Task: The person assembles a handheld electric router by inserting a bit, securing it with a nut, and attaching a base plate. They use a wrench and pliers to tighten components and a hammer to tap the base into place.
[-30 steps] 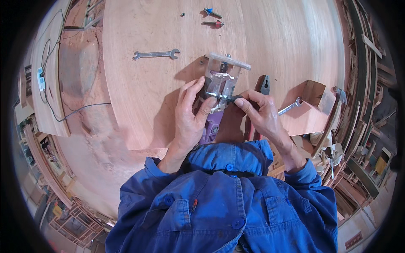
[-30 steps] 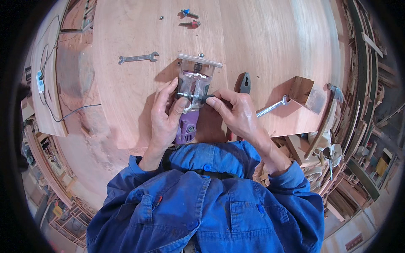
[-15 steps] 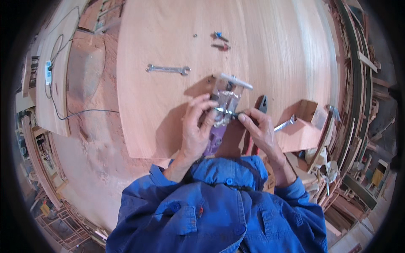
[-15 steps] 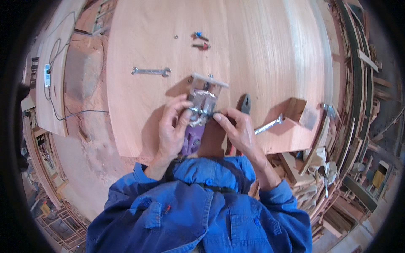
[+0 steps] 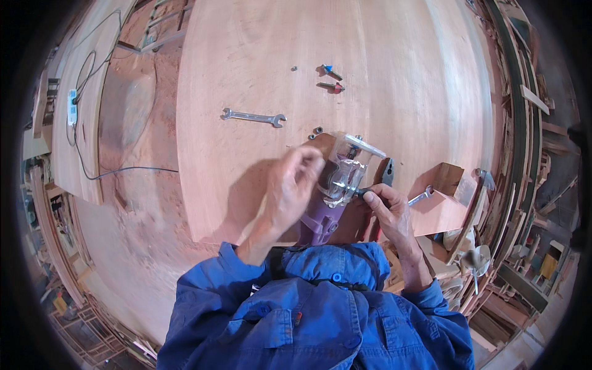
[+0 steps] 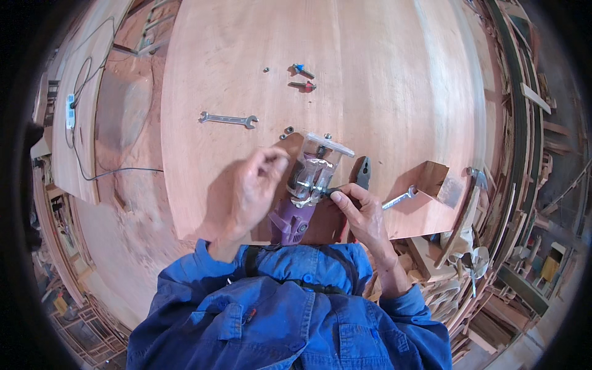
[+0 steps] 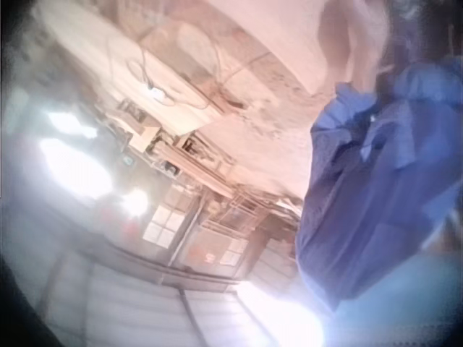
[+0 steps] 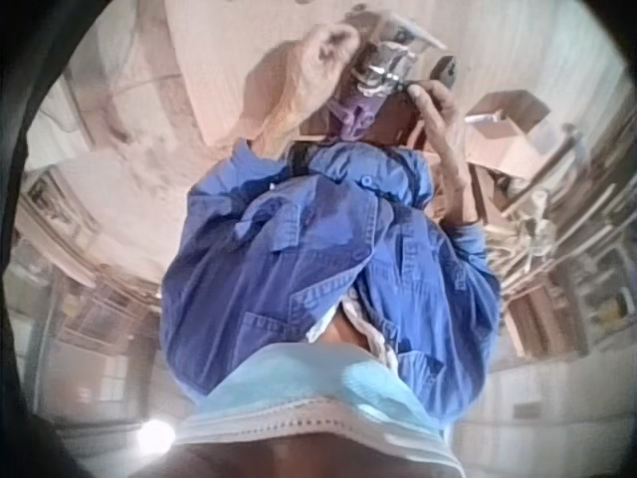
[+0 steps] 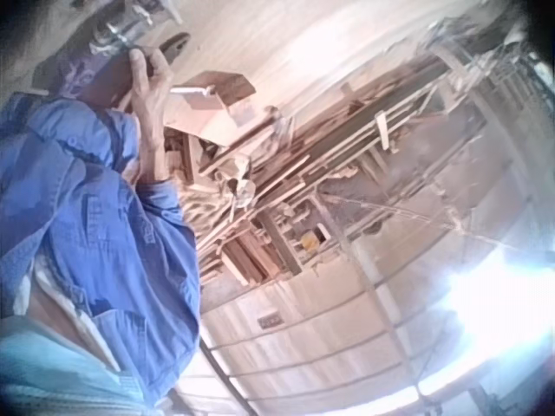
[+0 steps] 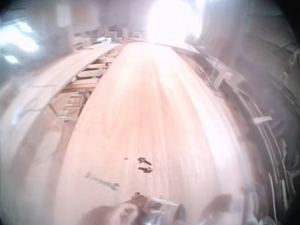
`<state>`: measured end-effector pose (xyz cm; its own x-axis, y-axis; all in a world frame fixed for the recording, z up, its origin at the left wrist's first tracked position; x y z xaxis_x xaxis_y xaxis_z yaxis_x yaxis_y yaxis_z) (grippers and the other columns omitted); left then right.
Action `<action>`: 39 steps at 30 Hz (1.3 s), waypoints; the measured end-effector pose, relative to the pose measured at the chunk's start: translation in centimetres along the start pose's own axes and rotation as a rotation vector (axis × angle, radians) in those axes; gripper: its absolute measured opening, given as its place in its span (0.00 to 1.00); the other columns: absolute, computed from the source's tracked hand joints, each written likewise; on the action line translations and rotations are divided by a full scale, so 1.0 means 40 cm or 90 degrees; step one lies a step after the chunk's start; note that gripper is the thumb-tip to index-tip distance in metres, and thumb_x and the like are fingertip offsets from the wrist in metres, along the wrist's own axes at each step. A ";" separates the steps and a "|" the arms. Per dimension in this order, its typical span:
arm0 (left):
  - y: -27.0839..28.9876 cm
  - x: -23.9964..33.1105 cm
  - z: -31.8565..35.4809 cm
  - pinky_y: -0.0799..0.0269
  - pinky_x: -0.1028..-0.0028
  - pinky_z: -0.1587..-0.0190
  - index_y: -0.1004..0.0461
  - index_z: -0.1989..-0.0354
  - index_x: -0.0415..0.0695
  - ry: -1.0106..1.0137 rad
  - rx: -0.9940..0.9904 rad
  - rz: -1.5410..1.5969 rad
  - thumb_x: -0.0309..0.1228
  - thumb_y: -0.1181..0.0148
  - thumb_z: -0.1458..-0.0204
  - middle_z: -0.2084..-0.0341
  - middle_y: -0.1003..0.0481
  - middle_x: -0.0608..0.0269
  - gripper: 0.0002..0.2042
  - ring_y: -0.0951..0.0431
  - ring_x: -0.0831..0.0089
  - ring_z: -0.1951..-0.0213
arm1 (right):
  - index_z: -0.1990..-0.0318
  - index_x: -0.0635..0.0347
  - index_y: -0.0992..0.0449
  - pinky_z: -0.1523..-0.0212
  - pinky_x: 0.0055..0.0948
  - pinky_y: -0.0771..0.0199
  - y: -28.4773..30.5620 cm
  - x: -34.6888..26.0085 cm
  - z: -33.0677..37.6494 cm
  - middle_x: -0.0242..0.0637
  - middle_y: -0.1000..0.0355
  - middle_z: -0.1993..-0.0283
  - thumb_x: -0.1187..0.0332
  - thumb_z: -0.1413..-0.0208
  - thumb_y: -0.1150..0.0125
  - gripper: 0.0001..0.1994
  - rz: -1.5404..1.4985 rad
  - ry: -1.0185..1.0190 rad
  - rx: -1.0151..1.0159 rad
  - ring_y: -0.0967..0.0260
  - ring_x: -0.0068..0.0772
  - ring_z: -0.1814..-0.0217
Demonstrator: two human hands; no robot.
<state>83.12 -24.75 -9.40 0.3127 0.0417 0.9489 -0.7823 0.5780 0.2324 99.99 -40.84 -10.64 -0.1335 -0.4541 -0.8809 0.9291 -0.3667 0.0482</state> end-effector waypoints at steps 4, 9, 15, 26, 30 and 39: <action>0.002 0.009 -0.115 0.25 0.60 0.58 0.24 0.56 0.39 -0.229 0.056 -0.345 0.25 0.36 0.43 0.62 0.26 0.50 0.09 0.22 0.52 0.58 | 0.61 0.66 0.21 0.62 0.20 0.32 0.005 -0.007 0.004 0.25 0.26 0.68 0.64 0.32 0.38 0.12 0.076 -0.009 0.011 0.33 0.14 0.63; -0.024 0.009 -0.162 0.25 0.61 0.58 0.23 0.57 0.39 -0.296 0.028 -0.463 0.23 0.35 0.46 0.63 0.27 0.51 0.09 0.22 0.51 0.60 | 0.61 0.68 0.20 0.62 0.21 0.32 0.000 -0.002 0.002 0.26 0.26 0.69 0.65 0.33 0.37 0.12 0.035 -0.015 0.027 0.34 0.15 0.63; -0.014 0.012 -0.021 0.28 0.77 0.60 0.21 0.56 0.37 0.008 -0.077 0.103 0.27 0.36 0.39 0.65 0.25 0.66 0.08 0.24 0.77 0.64 | 0.60 0.69 0.19 0.59 0.24 0.27 0.000 -0.005 -0.001 0.30 0.22 0.68 0.65 0.33 0.37 0.12 0.005 0.003 0.019 0.29 0.18 0.62; -0.043 -0.031 0.069 0.25 0.77 0.58 0.20 0.55 0.37 0.030 -0.062 0.166 0.21 0.33 0.43 0.62 0.24 0.64 0.09 0.22 0.79 0.62 | 0.60 0.69 0.19 0.59 0.25 0.28 0.001 -0.012 -0.006 0.32 0.22 0.68 0.64 0.34 0.35 0.13 0.043 0.017 0.016 0.29 0.17 0.62; -0.028 0.047 0.044 0.22 0.73 0.60 0.19 0.56 0.38 -0.085 -0.093 -0.037 0.19 0.32 0.47 0.63 0.23 0.60 0.10 0.20 0.72 0.62 | 0.60 0.69 0.19 0.60 0.25 0.27 0.006 -0.009 -0.009 0.32 0.22 0.69 0.64 0.35 0.35 0.13 0.055 0.030 0.008 0.29 0.18 0.62; -0.022 0.097 0.015 0.20 0.71 0.61 0.17 0.56 0.38 -0.380 -0.202 -0.291 0.17 0.31 0.51 0.62 0.20 0.56 0.12 0.17 0.65 0.60 | 0.60 0.68 0.18 0.60 0.25 0.27 0.008 -0.007 -0.013 0.31 0.21 0.69 0.64 0.35 0.35 0.13 0.031 0.020 0.002 0.29 0.17 0.63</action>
<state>84.70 -25.58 -5.79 0.1552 -0.6435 0.7495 -0.4291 0.6395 0.6379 100.51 -40.42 -10.64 -0.0770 -0.4455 -0.8920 0.9333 -0.3469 0.0927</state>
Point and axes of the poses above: each hand's wrist, its own z-axis away from the middle knuckle, its own y-axis out of the back of the hand, x = y × z, the point moved 6 cm from there along -z, towards the middle knuckle
